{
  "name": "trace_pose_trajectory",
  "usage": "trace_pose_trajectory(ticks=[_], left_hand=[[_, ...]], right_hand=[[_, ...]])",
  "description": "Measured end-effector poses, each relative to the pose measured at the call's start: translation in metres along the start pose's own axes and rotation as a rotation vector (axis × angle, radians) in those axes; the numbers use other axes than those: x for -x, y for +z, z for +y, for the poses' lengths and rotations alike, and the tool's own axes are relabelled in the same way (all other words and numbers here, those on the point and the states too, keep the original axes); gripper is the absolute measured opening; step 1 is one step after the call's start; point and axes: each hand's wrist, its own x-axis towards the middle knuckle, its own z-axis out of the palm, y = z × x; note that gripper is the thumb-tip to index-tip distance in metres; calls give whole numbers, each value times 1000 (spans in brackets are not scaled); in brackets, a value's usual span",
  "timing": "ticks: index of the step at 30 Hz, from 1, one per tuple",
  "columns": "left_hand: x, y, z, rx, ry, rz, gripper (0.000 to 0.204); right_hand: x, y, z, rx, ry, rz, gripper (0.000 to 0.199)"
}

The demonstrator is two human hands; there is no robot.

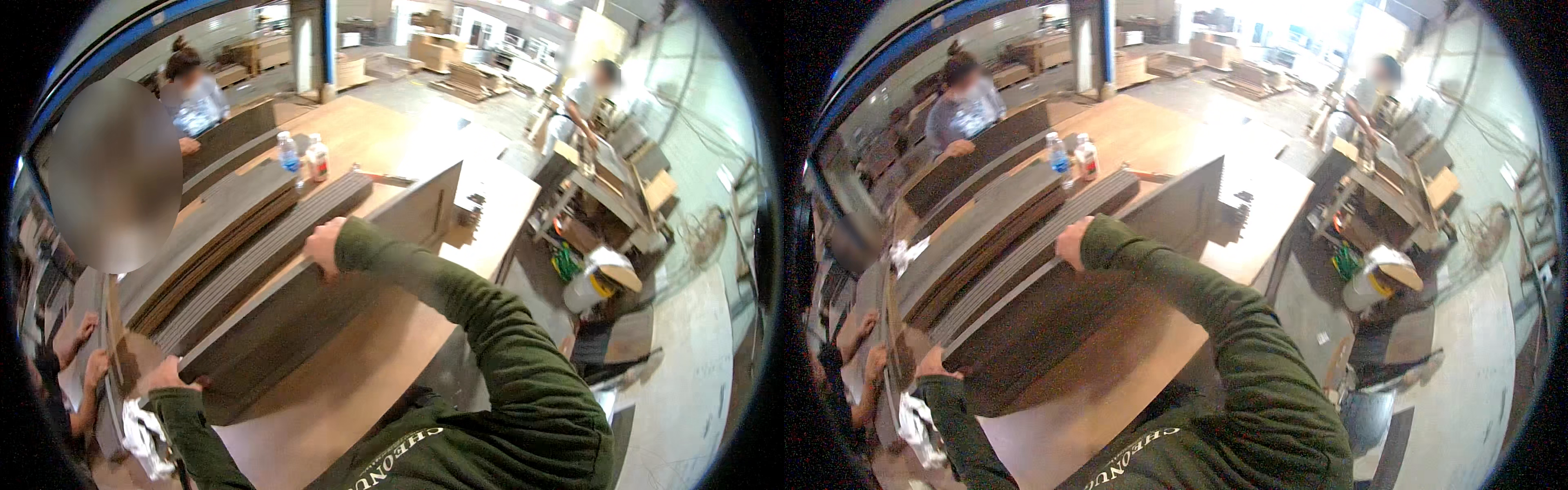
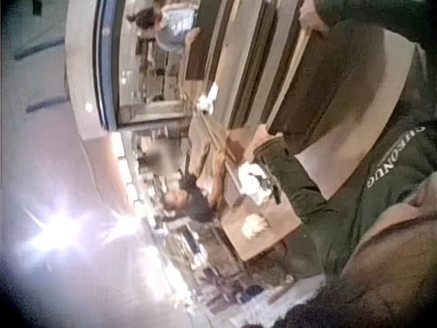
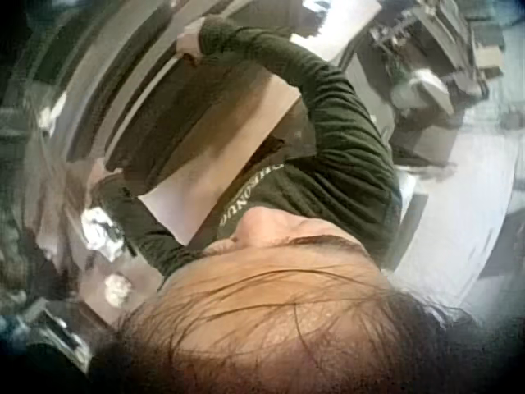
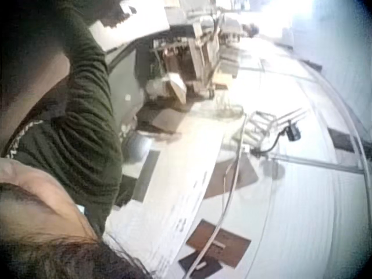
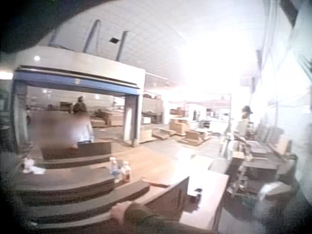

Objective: The person wipes wood panels with a cloth, inspects the edges, and uses a hammer to assemble a wood joint.

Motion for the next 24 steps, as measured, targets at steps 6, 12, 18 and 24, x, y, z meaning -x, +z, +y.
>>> trace_pose_trajectory(ticks=[6,12,18,24], left_hand=[[26,20,22,-275,9,358,57],[20,17,-10,-65,64,-277,48],[74,60,-1,-9,343,-314,61],[110,179,9,76,685,-178,73]], right_hand=[[10,5,2,-83,59,-54,33],[71,10,-13,-321,-103,399,35],[178,121,27,-702,639,1470,53],[210,281,-5,-2204,1068,1542,56]])
